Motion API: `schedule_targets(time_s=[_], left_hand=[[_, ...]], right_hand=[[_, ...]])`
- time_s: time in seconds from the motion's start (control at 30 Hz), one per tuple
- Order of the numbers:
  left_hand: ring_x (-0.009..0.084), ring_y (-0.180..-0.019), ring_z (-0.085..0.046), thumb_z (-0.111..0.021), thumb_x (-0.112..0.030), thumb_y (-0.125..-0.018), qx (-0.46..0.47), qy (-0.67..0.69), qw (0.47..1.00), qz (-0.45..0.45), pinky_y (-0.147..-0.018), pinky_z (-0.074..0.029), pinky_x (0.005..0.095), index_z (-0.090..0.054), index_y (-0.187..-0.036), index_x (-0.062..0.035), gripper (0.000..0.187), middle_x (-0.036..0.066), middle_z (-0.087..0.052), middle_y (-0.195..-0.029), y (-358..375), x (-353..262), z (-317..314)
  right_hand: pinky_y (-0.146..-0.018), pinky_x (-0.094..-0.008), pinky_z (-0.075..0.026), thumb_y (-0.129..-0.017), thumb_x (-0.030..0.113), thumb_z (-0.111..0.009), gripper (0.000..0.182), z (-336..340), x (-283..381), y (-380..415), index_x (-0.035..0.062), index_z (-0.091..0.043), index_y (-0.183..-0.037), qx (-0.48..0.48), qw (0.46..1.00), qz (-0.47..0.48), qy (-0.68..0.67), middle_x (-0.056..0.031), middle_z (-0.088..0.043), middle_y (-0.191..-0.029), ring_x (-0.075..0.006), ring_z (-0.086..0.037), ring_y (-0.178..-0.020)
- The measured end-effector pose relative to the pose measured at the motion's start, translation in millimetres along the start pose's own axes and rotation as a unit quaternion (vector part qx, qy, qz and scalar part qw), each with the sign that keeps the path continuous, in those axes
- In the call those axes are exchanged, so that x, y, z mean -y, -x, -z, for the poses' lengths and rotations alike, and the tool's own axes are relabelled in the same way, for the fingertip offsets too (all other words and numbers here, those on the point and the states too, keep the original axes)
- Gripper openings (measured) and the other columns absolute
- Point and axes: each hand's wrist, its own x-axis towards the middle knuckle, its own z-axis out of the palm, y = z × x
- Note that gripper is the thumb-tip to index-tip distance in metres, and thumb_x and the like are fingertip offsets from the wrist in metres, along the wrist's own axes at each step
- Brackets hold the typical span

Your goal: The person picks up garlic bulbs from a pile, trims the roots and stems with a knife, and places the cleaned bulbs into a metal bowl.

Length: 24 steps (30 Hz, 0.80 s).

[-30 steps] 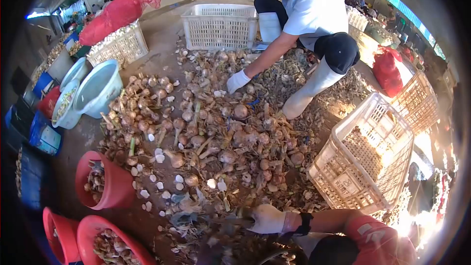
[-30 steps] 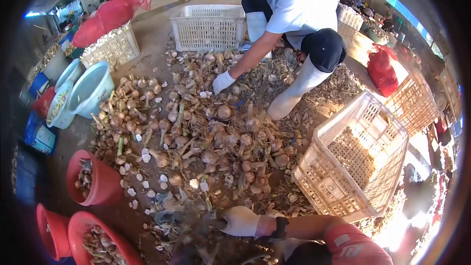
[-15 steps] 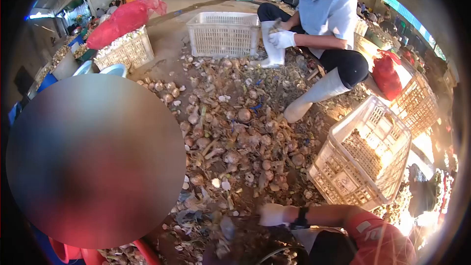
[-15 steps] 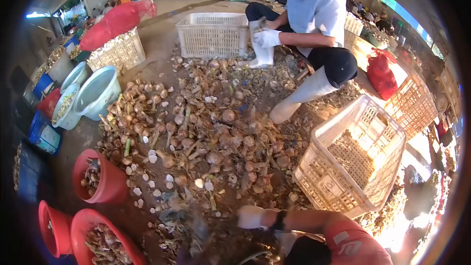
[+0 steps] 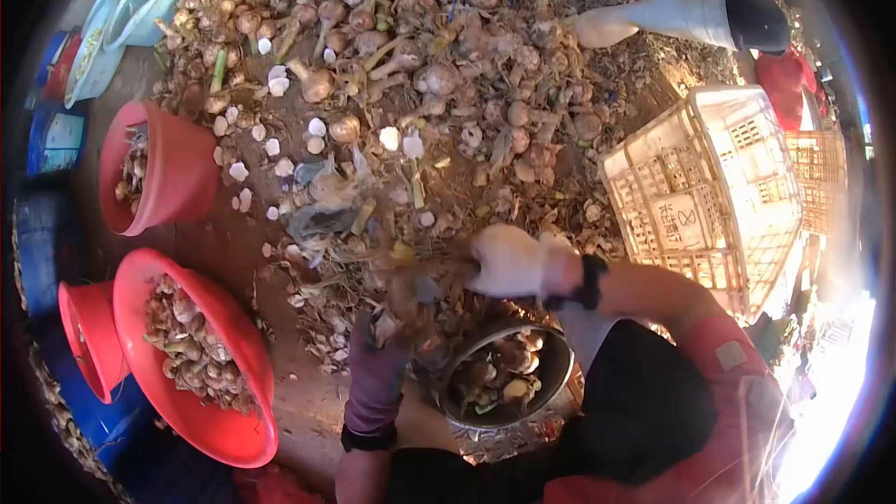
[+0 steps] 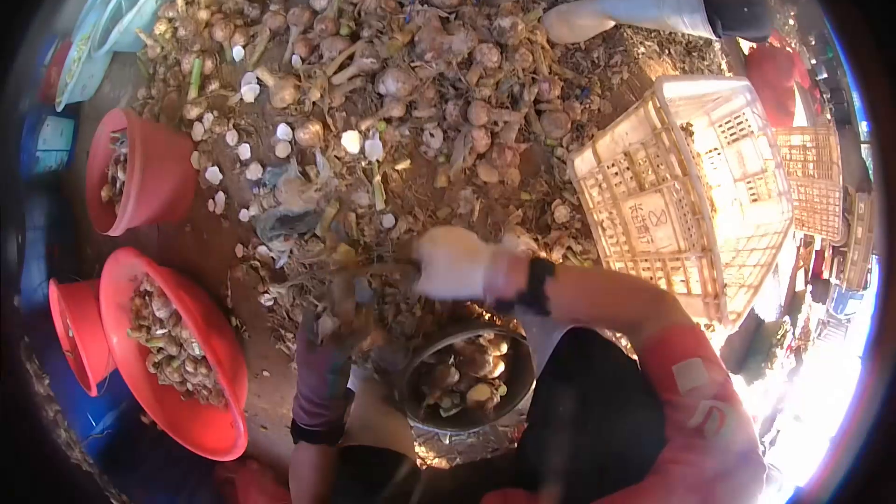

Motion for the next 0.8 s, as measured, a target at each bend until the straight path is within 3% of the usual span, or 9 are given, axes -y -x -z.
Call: schedule_targets(time_s=[0.03, 0.07, 0.13, 0.2, 0.23, 0.37, 0.47, 0.63, 0.8], left_hand=[[0.0143, -0.1, -0.06, -0.062, -0.007, -0.085, 0.022, 0.259, 0.941, 0.218, -0.091, -0.047, 0.0331, -0.062, -0.108, -0.0019, 0.024, 0.011, -0.066, -0.098, -12, -17, 4], [0.0157, -0.101, -0.059, -0.067, -0.009, -0.083, 0.033, 0.484, 0.773, 0.409, -0.092, -0.046, 0.0346, -0.059, -0.114, -0.002, 0.033, 0.011, -0.066, -0.095, -20, -27, 10], [0.0193, -0.102, -0.059, -0.076, -0.018, -0.077, 0.098, 0.578, 0.716, 0.379, -0.09, -0.047, 0.0379, -0.056, -0.118, -0.0014, 0.049, 0.011, -0.065, -0.094, -18, -42, 18], [0.0246, -0.097, -0.061, -0.076, -0.024, -0.077, 0.305, 0.49, 0.804, 0.142, -0.082, -0.05, 0.0393, -0.056, -0.113, 0.0001, 0.048, 0.012, -0.065, -0.094, -31, -57, 22], [0.0246, -0.097, -0.061, -0.076, -0.024, -0.077, 0.302, 0.489, 0.805, 0.148, -0.082, -0.05, 0.0393, -0.056, -0.113, 0.0001, 0.048, 0.012, -0.065, -0.094, -24, -52, 17], [0.0315, -0.089, -0.061, -0.071, -0.014, -0.073, 0.033, 0.034, 0.985, 0.166, -0.076, -0.052, 0.0412, -0.06, -0.114, -0.0064, 0.043, 0.015, -0.063, -0.097, -5, -9, -1], [0.0282, -0.055, -0.056, -0.062, -0.017, -0.067, 0.023, -0.181, 0.973, 0.143, -0.048, -0.046, 0.0424, -0.062, -0.092, -0.0105, 0.026, 0.008, -0.055, -0.065, 5, 44, -30], [0.0298, -0.066, -0.061, -0.063, -0.014, -0.069, 0.092, -0.207, 0.946, 0.234, -0.056, -0.05, 0.0384, -0.062, -0.099, -0.0089, 0.03, 0.013, -0.062, -0.079, -29, 70, -62], [0.0289, -0.067, -0.061, -0.063, -0.013, -0.07, 0.096, -0.197, 0.946, 0.24, -0.057, -0.05, 0.0375, -0.062, -0.1, -0.0086, 0.03, 0.013, -0.062, -0.08, -54, 81, -71]], right_hand=[[-0.065, -0.0417, -0.051, -0.076, 0.02, -0.061, 0.027, -33, -42, -23, 0.0014, -0.066, -0.096, -0.017, 0.999, -0.049, 0.014, -0.0237, -0.063, -0.076, -0.0367, -0.064, -0.072], [-0.065, -0.0417, -0.051, -0.076, 0.02, -0.061, 0.027, -23, -50, -23, 0.0014, -0.066, -0.096, -0.018, 0.999, -0.042, 0.019, -0.0237, -0.063, -0.076, -0.0367, -0.064, -0.072], [-0.066, -0.0417, -0.051, -0.077, 0.023, -0.062, 0.029, -19, -58, -15, 0.0014, -0.065, -0.095, -0.095, 0.99, -0.103, -0.01, -0.0241, -0.064, -0.076, -0.0363, -0.064, -0.073], [-0.067, -0.0417, -0.052, -0.077, 0.025, -0.063, 0.031, -9, -44, -7, 0.0011, -0.065, -0.096, -0.09, 0.991, -0.087, -0.048, -0.0238, -0.064, -0.076, -0.0363, -0.065, -0.073], [-0.067, -0.0417, -0.052, -0.077, 0.026, -0.064, 0.032, -3, -38, -8, 0.0009, -0.065, -0.098, -0.104, 0.989, -0.066, -0.077, -0.0236, -0.064, -0.076, -0.0363, -0.065, -0.073], [-0.069, -0.0405, -0.054, -0.083, 0.04, -0.06, 0.04, -17, -38, -7, 0.0032, -0.065, -0.098, -0.098, 0.99, -0.088, -0.046, -0.0231, -0.065, -0.083, -0.0349, -0.066, -0.078], [-0.069, -0.0464, -0.053, -0.08, 0.045, -0.054, 0.046, -6, -19, 5, 0.0007, -0.066, -0.085, -0.042, 0.99, -0.137, -0.016, -0.0229, -0.064, -0.076, -0.0378, -0.065, -0.077], [-0.069, -0.0474, -0.051, -0.081, 0.043, -0.053, 0.043, -24, -41, -8, 0.0021, -0.066, -0.087, -0.13, 0.99, -0.039, -0.051, -0.0219, -0.065, -0.075, -0.0385, -0.064, -0.076], [-0.069, -0.0465, -0.05, -0.082, 0.04, -0.057, 0.038, -23, -37, 2, 0.0052, -0.061, -0.096, -0.07, 0.992, -0.024, -0.104, -0.0205, -0.065, -0.08, -0.0407, -0.063, -0.077]])
